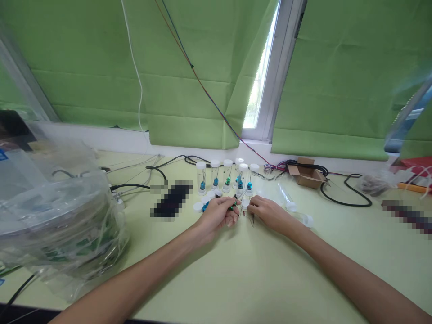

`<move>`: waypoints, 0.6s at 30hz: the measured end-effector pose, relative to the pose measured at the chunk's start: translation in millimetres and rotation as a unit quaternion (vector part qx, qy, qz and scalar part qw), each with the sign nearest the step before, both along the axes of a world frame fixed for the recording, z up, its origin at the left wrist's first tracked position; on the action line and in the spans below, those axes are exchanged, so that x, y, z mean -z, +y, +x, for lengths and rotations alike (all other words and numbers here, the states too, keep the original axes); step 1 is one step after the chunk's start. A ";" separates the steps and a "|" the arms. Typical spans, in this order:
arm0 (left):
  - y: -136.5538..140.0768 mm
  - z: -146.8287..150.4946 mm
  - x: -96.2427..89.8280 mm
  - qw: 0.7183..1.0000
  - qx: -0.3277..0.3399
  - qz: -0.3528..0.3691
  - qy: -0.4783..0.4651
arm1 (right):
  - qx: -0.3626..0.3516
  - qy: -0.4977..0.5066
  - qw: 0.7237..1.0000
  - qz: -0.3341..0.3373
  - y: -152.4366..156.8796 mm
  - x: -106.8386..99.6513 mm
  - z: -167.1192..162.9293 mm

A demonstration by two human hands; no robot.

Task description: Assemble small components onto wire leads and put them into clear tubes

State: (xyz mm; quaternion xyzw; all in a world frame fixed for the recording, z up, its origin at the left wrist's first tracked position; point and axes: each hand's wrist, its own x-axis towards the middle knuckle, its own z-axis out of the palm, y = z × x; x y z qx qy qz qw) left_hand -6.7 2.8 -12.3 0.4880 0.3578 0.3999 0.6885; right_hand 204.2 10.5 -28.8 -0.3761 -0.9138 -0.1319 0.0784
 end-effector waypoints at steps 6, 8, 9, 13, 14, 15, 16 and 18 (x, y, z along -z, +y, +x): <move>0.3 0.2 0.5 1.000 -0.005 -0.002 0.000 | -0.009 -0.005 1.000 0.013 1.6 3.2 0.9; 0.0 0.3 0.3 1.000 -0.005 -0.002 0.000 | -0.014 0.003 1.000 0.014 2.1 3.9 0.8; -0.2 0.3 0.2 1.000 -0.005 -0.001 0.000 | -0.016 0.007 1.000 0.013 2.3 4.2 0.8; -0.6 0.4 -0.2 1.000 -0.003 0.000 0.002 | -0.017 0.009 1.000 0.018 2.8 4.6 0.6; -0.5 0.4 -0.1 1.000 -0.004 0.000 0.004 | -0.017 0.006 1.000 0.021 2.8 4.5 0.5; -0.3 0.5 0.0 1.000 -0.005 0.000 0.005 | -0.018 0.004 1.000 0.025 2.8 4.4 0.5; -0.1 0.6 0.1 1.000 -0.006 0.000 0.005 | -0.019 0.005 0.999 0.028 2.8 4.2 0.5; 0.3 0.8 0.3 1.000 -0.006 -0.001 0.004 | -0.021 0.016 0.999 0.032 2.6 3.8 0.5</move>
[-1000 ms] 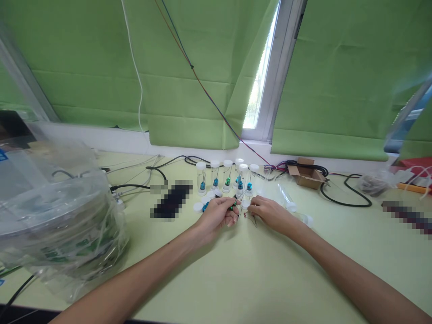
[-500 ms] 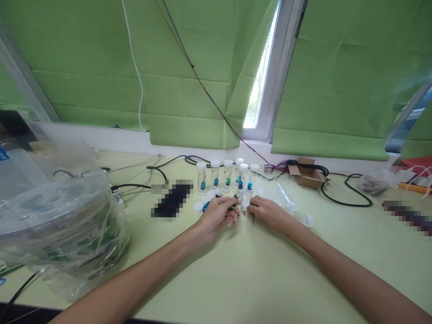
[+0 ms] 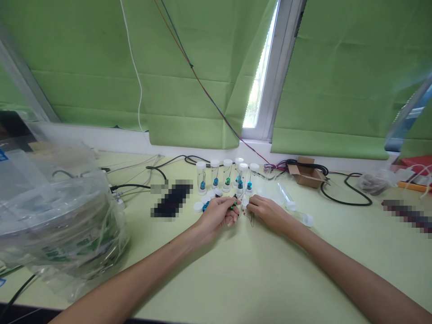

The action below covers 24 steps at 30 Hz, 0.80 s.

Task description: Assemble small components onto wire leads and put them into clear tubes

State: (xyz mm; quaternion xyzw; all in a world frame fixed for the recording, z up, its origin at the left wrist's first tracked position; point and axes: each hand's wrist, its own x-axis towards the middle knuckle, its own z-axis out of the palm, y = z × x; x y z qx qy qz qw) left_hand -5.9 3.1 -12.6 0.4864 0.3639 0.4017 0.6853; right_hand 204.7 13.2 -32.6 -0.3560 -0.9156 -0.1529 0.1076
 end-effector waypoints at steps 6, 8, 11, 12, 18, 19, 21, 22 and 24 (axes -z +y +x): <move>-0.1 0.2 0.3 1.000 0.001 0.001 -0.004 | -0.012 0.102 0.995 -0.013 -1.0 0.4 -0.4; -0.2 0.1 0.6 1.000 0.004 0.002 -0.003 | -0.012 0.161 0.986 -0.030 -2.6 1.0 -1.4; -0.1 0.0 0.8 1.000 0.007 0.002 -0.004 | -0.002 0.242 0.969 -0.060 -5.3 2.0 -3.6; -0.1 -0.1 0.8 1.000 0.008 0.002 -0.005 | 0.003 0.266 0.962 -0.068 -5.8 2.3 -4.3; -0.8 0.0 0.3 1.000 0.005 -0.004 -0.002 | 0.048 0.379 0.920 -0.089 -6.6 4.7 -7.2; -1.1 0.1 -0.1 1.000 0.005 -0.005 -0.004 | 0.055 0.395 0.912 -0.095 -7.1 4.9 -7.8; -2.0 0.5 -1.1 1.000 0.006 -0.005 -0.006 | 0.066 0.434 0.891 -0.116 -8.7 4.8 -9.6; -2.5 0.8 -1.7 1.000 0.005 -0.006 -0.007 | 0.070 0.456 0.877 -0.131 -9.8 4.4 -10.7; -3.4 1.2 -2.9 1.000 0.001 -0.009 -0.006 | 0.069 0.507 0.841 -0.176 -12.1 3.0 -13.5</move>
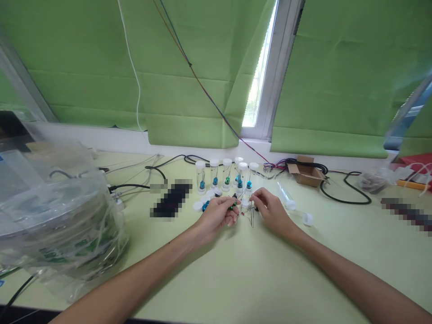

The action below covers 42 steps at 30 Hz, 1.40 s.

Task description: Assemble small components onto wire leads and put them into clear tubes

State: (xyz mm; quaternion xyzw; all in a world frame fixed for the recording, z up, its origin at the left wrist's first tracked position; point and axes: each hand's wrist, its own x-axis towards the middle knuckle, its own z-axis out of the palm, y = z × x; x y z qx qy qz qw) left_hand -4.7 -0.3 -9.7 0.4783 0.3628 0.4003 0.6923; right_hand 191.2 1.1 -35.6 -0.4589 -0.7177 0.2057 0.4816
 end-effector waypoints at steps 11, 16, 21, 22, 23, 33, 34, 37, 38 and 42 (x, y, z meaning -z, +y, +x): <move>1.5 2.1 8.3 1.000 0.012 -0.006 -0.017 | -0.135 0.405 0.858 -0.287 -18.7 -14.2 -19.9; 1.0 4.1 7.1 1.000 0.017 -0.012 -0.019 | -0.148 0.451 0.815 -0.333 -20.4 -10.6 -21.0; 2.2 3.8 8.1 1.000 0.015 -0.014 -0.024 | -0.165 0.449 0.806 -0.347 -20.4 -5.9 -21.2; 2.6 3.7 8.4 1.000 0.015 -0.014 -0.024 | -0.168 0.446 0.807 -0.347 -20.6 -5.5 -21.4; 2.9 3.7 8.6 0.999 0.016 -0.015 -0.024 | -0.170 0.442 0.809 -0.348 -21.0 -5.4 -21.7; -0.2 3.4 7.3 0.998 0.036 -0.019 -0.048 | -0.161 0.359 0.872 -0.292 -26.9 -12.4 -24.6; -0.3 3.3 7.0 0.998 0.038 -0.017 -0.051 | -0.159 0.341 0.883 -0.281 -27.2 -13.1 -24.6; -0.3 3.3 6.0 0.997 0.042 -0.019 -0.056 | -0.144 0.278 0.923 -0.223 -27.4 -14.0 -24.0; -0.3 3.4 5.7 0.997 0.042 -0.021 -0.055 | -0.134 0.254 0.937 -0.199 -27.5 -13.8 -23.5; -0.8 3.5 5.0 0.998 0.036 -0.030 -0.048 | -0.077 0.133 0.983 -0.103 -28.6 -11.2 -19.8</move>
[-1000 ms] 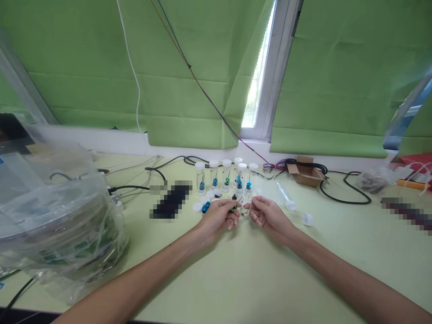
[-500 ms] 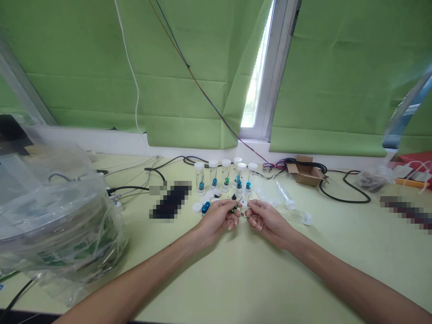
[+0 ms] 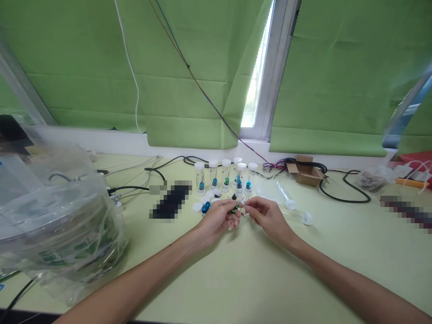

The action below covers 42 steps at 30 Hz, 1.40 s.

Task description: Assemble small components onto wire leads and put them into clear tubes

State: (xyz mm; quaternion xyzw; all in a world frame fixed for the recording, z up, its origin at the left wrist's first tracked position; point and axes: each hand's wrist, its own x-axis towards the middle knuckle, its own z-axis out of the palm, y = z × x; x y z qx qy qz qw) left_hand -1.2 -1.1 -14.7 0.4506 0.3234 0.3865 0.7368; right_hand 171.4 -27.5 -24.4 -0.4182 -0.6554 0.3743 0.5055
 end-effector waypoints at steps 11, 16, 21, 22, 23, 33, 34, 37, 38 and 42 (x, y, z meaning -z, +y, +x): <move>0.8 -0.4 2.4 1.000 -0.004 0.011 0.011 | 0.077 -0.171 0.968 0.165 -0.5 3.4 3.7; 0.1 0.0 1.6 1.000 0.000 0.015 0.015 | 0.081 -0.181 0.964 0.178 -0.5 3.8 3.4; 0.4 -0.3 3.4 1.000 -0.002 0.018 0.018 | 0.085 -0.184 0.962 0.181 0.0 3.3 4.1; 0.4 -0.4 3.7 1.000 -0.001 0.019 0.018 | 0.085 -0.187 0.961 0.185 0.2 3.3 4.2; 0.5 -0.6 4.0 1.000 0.000 0.020 0.018 | 0.085 -0.192 0.959 0.189 0.4 3.3 4.4; 1.7 -0.5 5.1 0.999 0.005 0.029 0.026 | 0.079 -0.227 0.934 0.264 4.0 11.5 7.4; 1.6 -0.4 4.7 0.999 0.004 0.029 0.027 | 0.077 -0.227 0.932 0.273 4.7 12.8 7.8; 0.7 -0.4 3.6 0.999 0.004 0.031 0.032 | 0.074 -0.231 0.926 0.289 6.3 15.3 8.8; 0.4 -0.5 3.3 0.999 0.005 0.032 0.033 | 0.074 -0.232 0.924 0.293 6.5 15.5 8.9; -0.2 -0.5 3.7 0.998 0.009 0.042 0.037 | 0.082 -0.233 0.919 0.306 5.1 13.7 8.3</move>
